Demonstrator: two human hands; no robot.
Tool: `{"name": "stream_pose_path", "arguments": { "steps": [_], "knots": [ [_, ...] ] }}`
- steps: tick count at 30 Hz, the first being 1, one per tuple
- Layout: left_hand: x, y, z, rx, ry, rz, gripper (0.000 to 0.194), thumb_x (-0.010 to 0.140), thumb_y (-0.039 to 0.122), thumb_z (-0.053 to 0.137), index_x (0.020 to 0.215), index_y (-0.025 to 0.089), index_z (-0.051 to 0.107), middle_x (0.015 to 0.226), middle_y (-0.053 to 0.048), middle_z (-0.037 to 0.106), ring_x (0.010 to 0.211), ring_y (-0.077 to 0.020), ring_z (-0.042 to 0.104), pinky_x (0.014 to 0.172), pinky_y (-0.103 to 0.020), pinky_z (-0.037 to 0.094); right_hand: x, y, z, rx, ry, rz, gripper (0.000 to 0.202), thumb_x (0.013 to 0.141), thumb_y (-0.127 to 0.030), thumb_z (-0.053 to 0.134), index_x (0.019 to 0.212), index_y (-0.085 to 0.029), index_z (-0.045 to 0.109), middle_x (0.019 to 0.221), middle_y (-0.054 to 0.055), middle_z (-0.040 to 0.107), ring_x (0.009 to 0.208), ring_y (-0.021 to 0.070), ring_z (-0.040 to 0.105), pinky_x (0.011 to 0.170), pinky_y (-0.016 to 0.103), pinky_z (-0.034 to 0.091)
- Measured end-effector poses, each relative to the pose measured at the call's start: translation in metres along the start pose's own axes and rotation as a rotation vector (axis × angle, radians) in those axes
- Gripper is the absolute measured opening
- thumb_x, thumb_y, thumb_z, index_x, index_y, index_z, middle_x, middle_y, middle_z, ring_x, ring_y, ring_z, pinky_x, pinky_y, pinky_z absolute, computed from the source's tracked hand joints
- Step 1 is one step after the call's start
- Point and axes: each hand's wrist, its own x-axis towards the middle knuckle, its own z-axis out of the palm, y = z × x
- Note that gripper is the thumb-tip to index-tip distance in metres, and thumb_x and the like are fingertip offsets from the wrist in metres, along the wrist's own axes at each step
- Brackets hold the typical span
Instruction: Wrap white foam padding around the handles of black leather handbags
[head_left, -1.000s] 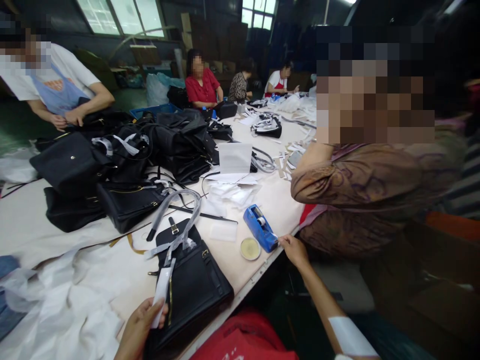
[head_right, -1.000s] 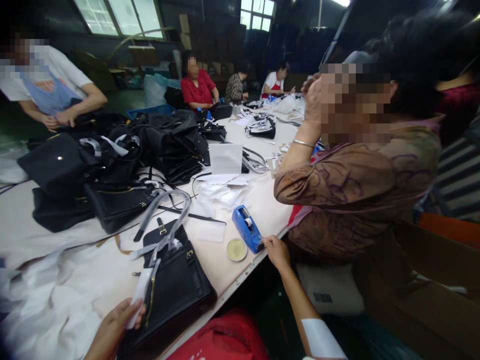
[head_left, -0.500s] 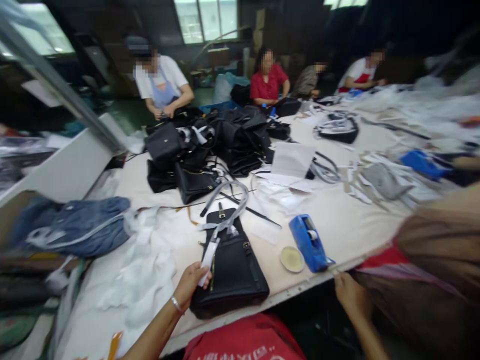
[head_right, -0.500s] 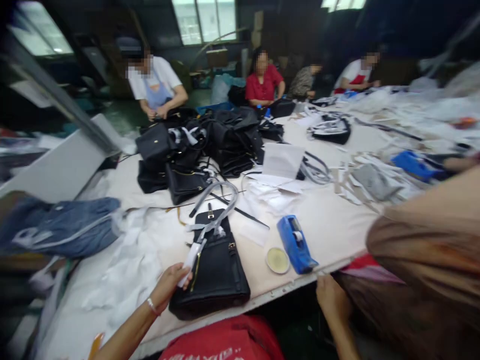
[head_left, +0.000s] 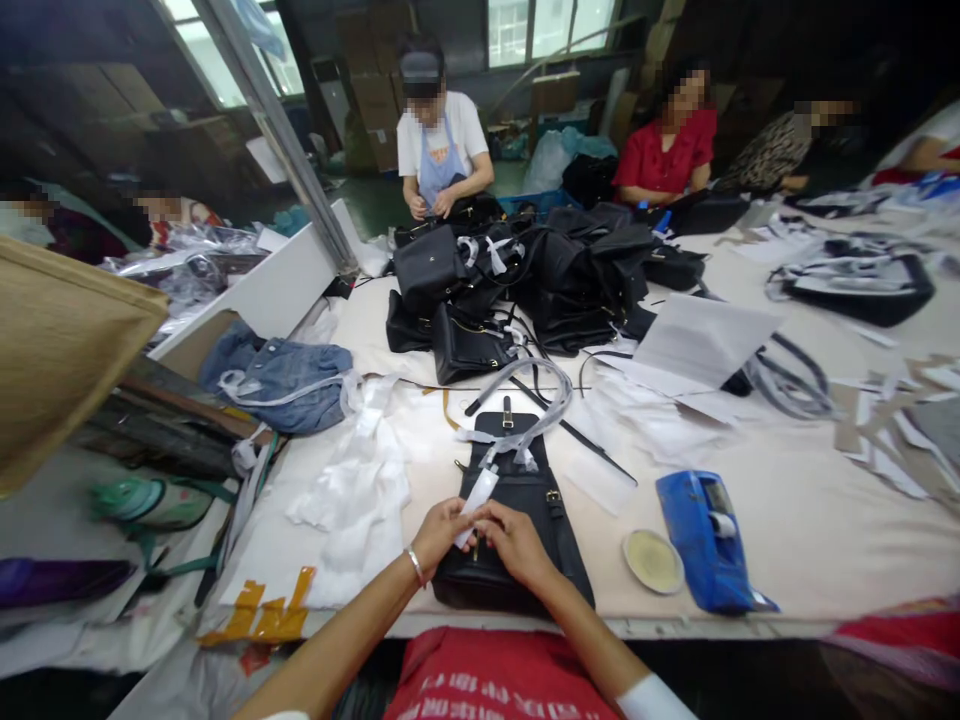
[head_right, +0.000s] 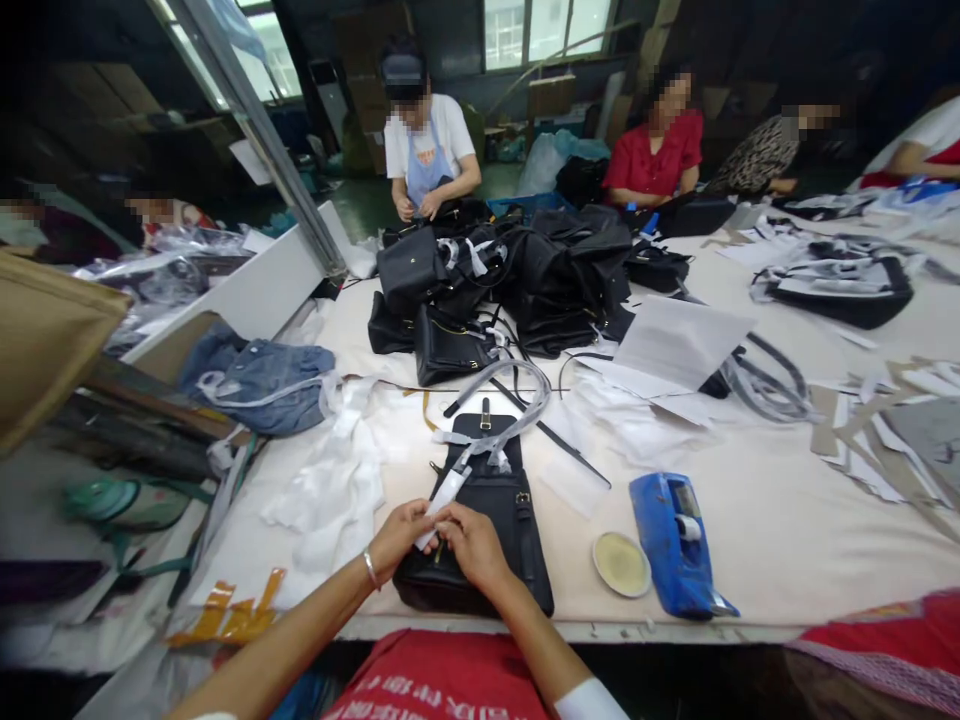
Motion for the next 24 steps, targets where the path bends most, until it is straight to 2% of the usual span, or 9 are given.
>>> {"name": "stream_pose_path", "arguments": {
  "steps": [7,9,12,16,20,22,24],
  "knots": [
    [-0.004,-0.003,-0.007,-0.085,-0.042,0.018,0.018,0.073,0.025,0.059,0.084,0.011,0.058,0.057,-0.002,0.060,0.049,-0.0096,0.053,0.049,-0.021,0.040,0.015,0.006,0.004,-0.228,0.020,-0.069,0.018,0.086,-0.023,0.045,0.083,-0.021,0.063,0.081,0.001,0.063,0.077,0.0153,0.058,0.071,0.023,0.041],
    [-0.004,-0.003,-0.008,-0.113,-0.044,0.007,0.017,0.072,0.021,0.057,0.085,0.011,0.058,0.058,-0.001,0.060,0.050,-0.0095,0.052,0.050,-0.021,0.039,0.016,0.004,0.004,-0.275,0.022,-0.055,0.016,0.085,-0.022,0.046,0.092,-0.023,0.060,0.081,0.000,0.063,0.077,0.0155,0.059,0.071,0.023,0.040],
    [-0.005,0.002,-0.008,-0.128,-0.051,-0.006,0.018,0.069,0.019,0.058,0.085,0.012,0.058,0.061,-0.001,0.060,0.052,-0.0102,0.053,0.050,-0.021,0.039,0.019,0.005,0.004,-0.274,0.038,0.035,0.031,0.081,-0.020,0.049,0.112,-0.024,0.048,0.074,-0.002,0.060,0.068,0.0155,0.059,0.064,0.023,0.040],
    [-0.004,0.005,-0.002,-0.072,-0.031,0.019,0.024,0.071,0.031,0.063,0.085,0.013,0.057,0.060,0.000,0.060,0.052,-0.0115,0.054,0.051,-0.022,0.040,0.020,0.015,0.007,-0.163,0.079,0.103,0.038,0.080,-0.020,0.049,0.117,-0.023,0.040,0.067,-0.004,0.056,0.062,0.0158,0.059,0.061,0.023,0.041],
    [0.007,-0.008,0.004,-0.023,0.072,-0.010,0.041,0.068,0.057,0.062,0.073,0.016,0.055,0.051,0.001,0.055,0.039,-0.0115,0.048,0.039,-0.023,0.033,0.024,0.035,0.011,-0.070,0.105,0.095,0.048,0.081,-0.025,0.048,0.126,-0.026,0.032,0.065,-0.004,0.057,0.058,0.0177,0.060,0.054,0.025,0.044],
    [0.018,-0.014,0.001,-0.089,0.082,-0.023,0.047,0.062,0.062,0.065,0.062,0.017,0.053,0.048,0.001,0.052,0.037,-0.0103,0.045,0.037,-0.023,0.030,0.029,0.040,0.007,-0.124,0.065,0.056,0.056,0.079,-0.025,0.050,0.130,-0.030,0.029,0.062,-0.004,0.057,0.054,0.0191,0.060,0.049,0.026,0.045],
    [0.028,-0.012,-0.006,-0.187,0.035,-0.053,0.045,0.056,0.058,0.073,0.056,0.017,0.054,0.049,0.000,0.052,0.042,-0.0118,0.048,0.040,-0.024,0.034,0.033,0.035,0.000,-0.238,-0.022,-0.043,0.058,0.079,-0.023,0.050,0.131,-0.041,0.029,0.066,-0.005,0.060,0.058,0.0203,0.062,0.050,0.028,0.047]
  ]
}}
